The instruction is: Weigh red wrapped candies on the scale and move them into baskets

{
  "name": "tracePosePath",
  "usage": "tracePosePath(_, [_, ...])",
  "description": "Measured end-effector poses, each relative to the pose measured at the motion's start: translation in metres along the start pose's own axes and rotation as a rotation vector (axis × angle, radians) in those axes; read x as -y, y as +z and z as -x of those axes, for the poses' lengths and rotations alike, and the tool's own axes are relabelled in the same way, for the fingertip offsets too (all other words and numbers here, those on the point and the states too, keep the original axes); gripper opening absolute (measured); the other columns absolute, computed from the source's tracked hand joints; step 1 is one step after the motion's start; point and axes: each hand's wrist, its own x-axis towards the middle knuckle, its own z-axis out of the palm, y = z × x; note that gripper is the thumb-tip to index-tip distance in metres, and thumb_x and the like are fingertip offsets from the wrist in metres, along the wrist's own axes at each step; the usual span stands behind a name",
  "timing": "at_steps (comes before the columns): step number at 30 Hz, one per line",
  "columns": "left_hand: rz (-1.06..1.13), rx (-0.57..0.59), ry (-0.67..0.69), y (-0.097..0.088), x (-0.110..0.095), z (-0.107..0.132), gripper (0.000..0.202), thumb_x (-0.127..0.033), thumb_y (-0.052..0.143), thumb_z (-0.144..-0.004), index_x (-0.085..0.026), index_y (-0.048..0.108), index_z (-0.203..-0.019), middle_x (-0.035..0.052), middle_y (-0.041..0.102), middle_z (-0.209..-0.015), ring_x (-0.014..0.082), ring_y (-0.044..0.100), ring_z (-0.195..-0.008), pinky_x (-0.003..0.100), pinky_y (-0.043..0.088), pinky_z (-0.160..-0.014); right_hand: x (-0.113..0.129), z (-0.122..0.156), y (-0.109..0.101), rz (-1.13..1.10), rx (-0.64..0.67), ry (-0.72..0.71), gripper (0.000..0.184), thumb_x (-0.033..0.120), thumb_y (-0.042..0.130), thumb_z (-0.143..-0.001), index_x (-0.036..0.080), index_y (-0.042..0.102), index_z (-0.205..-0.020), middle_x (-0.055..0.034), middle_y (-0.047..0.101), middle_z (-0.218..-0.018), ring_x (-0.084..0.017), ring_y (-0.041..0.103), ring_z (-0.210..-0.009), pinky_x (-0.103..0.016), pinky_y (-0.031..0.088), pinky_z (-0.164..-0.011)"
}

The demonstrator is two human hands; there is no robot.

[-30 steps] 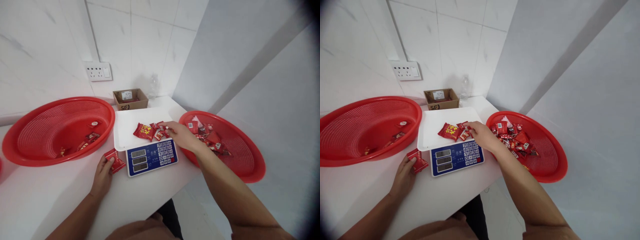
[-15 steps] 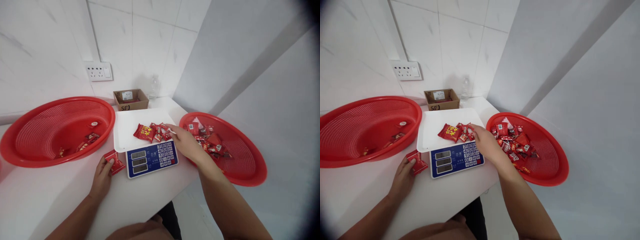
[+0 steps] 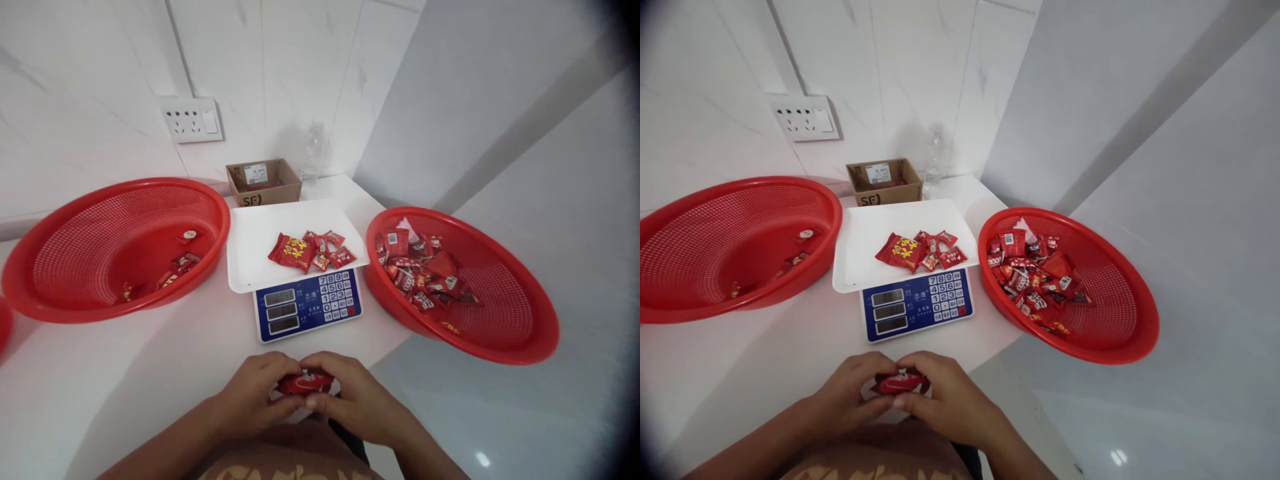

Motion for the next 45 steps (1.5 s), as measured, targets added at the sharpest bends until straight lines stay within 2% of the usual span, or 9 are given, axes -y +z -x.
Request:
tracePosePath(9, [0.188, 0.086, -0.259, 0.013, -0.012, 0.002, 0.022, -0.034, 0.059, -0.076, -0.024, 0.050, -0.093, 0.0002, 0.063, -0.081, 0.0160, 0.058, -0.072, 0.026, 0.046, -0.065, 0.001, 0.008, -0.008, 0.201, -0.081, -0.024, 0.013, 0.028, 0.053, -0.083, 0.020, 0.061, -0.077, 0.0007, 0.064, -0.071, -0.013, 0.058, -0.065, -0.021, 0.042, -0.057])
tracePosePath(14, [0.140, 0.066, -0.270, 0.007, -0.017, 0.004, 0.021, -0.028, 0.050, -0.082, -0.024, 0.048, -0.103, 0.0005, 0.062, -0.084, 0.0144, 0.058, -0.076, 0.026, 0.048, -0.070, -0.010, 0.032, -0.051, 0.227, -0.761, -0.180, 0.021, 0.037, 0.052, -0.083, 0.021, 0.063, -0.092, -0.0029, 0.068, -0.081, -0.016, 0.062, -0.071, -0.026, 0.048, -0.062])
tracePosePath(17, [0.073, 0.077, -0.252, 0.007, -0.017, 0.006, 0.016, -0.029, 0.048, -0.084, -0.025, 0.052, -0.099, 0.0000, 0.063, -0.083, 0.0135, 0.059, -0.075, 0.024, 0.048, -0.068, -0.015, 0.046, -0.082, 0.335, -1.233, -0.073, 0.030, 0.039, 0.054, -0.083, 0.022, 0.060, -0.107, -0.0068, 0.066, -0.095, -0.022, 0.062, -0.085, -0.037, 0.049, -0.076])
tracePosePath(22, [-0.060, 0.008, -0.155, 0.000, -0.013, 0.003, 0.011, -0.026, 0.046, -0.085, -0.024, 0.054, -0.093, 0.0000, 0.063, -0.080, 0.0125, 0.060, -0.073, 0.022, 0.049, -0.064, -0.016, 0.049, -0.091, 0.671, -1.400, -0.143, 0.041, 0.026, 0.059, -0.081, 0.021, 0.054, -0.121, -0.0107, 0.053, -0.124, -0.028, 0.044, -0.119, -0.049, 0.032, -0.101])
tracePosePath(25, [-0.163, -0.121, -0.087, -0.020, -0.017, -0.011, 0.013, -0.024, 0.043, -0.087, -0.024, 0.054, -0.093, 0.0010, 0.063, -0.082, 0.0130, 0.059, -0.074, 0.024, 0.049, -0.067, -0.025, 0.037, -0.061, 0.545, -1.219, -0.403, 0.029, 0.015, 0.057, -0.080, 0.022, 0.060, -0.107, -0.0069, 0.064, -0.103, -0.020, 0.059, -0.097, -0.037, 0.046, -0.086])
tracePosePath(30, [-0.269, -0.283, -0.064, -0.070, -0.042, -0.065, 0.017, -0.030, 0.043, -0.087, -0.023, 0.055, -0.098, 0.0021, 0.063, -0.097, 0.0146, 0.059, -0.086, 0.027, 0.049, -0.078, -0.057, 0.001, -0.003, 0.294, -0.434, -0.370, 0.016, 0.018, 0.050, -0.084, 0.021, 0.063, -0.093, -0.0021, 0.067, -0.078, -0.012, 0.061, -0.066, -0.022, 0.049, -0.060])
tracePosePath(35, [-0.420, -0.108, 0.028, -0.091, -0.048, -0.142, 0.036, -0.039, 0.041, -0.088, -0.022, 0.052, -0.117, 0.0033, 0.055, -0.123, 0.0173, 0.048, -0.115, 0.031, 0.035, -0.100, -0.074, -0.018, 0.017, 0.192, -0.339, -0.259, 0.015, 0.021, 0.048, -0.084, 0.020, 0.064, -0.086, -0.0021, 0.066, -0.076, -0.013, 0.061, -0.069, -0.023, 0.047, -0.063])
tracePosePath(40, [-0.690, 0.137, 0.054, -0.067, -0.026, -0.204, 0.051, -0.043, 0.041, -0.087, -0.013, 0.045, -0.128, 0.0126, 0.038, -0.140, 0.0244, 0.026, -0.131, 0.038, 0.020, -0.107, -0.076, -0.015, 0.014, 0.133, -0.361, -0.233, 0.015, 0.021, 0.049, -0.083, 0.019, 0.063, -0.088, -0.0027, 0.065, -0.079, -0.014, 0.060, -0.072, -0.023, 0.046, -0.065])
tracePosePath(45, [-0.723, 0.273, 0.120, -0.048, -0.009, -0.225, 0.056, -0.049, 0.044, -0.083, -0.015, 0.046, -0.128, 0.0107, 0.041, -0.138, 0.0317, 0.024, -0.131, 0.044, 0.021, -0.106, -0.076, -0.015, 0.014, 0.138, -0.362, -0.246, 0.015, 0.020, 0.048, -0.083, 0.020, 0.063, -0.087, -0.0027, 0.065, -0.079, -0.014, 0.060, -0.072, -0.025, 0.046, -0.066])
